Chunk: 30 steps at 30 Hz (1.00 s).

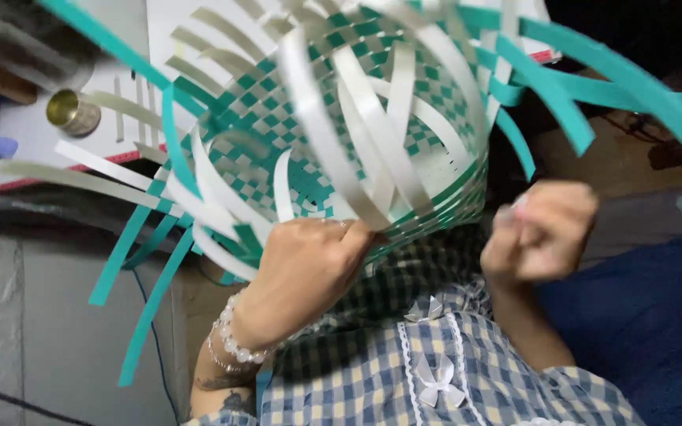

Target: The person is weaving a plastic basket by manually tucking the ends of green and white plastic strips into the woven body to secure the rim.

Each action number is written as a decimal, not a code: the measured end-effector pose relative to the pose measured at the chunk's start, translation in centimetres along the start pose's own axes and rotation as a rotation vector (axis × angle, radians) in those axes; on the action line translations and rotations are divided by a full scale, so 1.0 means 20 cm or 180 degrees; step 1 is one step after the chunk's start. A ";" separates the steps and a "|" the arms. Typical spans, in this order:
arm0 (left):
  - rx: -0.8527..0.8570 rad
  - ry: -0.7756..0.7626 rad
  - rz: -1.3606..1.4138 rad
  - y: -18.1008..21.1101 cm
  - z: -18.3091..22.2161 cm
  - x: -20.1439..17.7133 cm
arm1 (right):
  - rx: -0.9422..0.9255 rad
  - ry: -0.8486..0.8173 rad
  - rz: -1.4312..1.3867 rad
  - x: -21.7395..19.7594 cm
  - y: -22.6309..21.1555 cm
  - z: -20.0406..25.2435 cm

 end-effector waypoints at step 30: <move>0.0139 -0.0037 -0.0107 0.08 0.02 0.05 | 0.0032 -0.2484 0.0457 0.26 -0.32 -0.08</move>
Point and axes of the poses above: each hand's wrist, its own z-axis away from the middle knuckle, its own x-axis out of the palm, y = z × x, the point moved 9 cm from there along -z, towards the middle knuckle, and after that the axes turned 9 degrees about z, right-handed, at the moved point
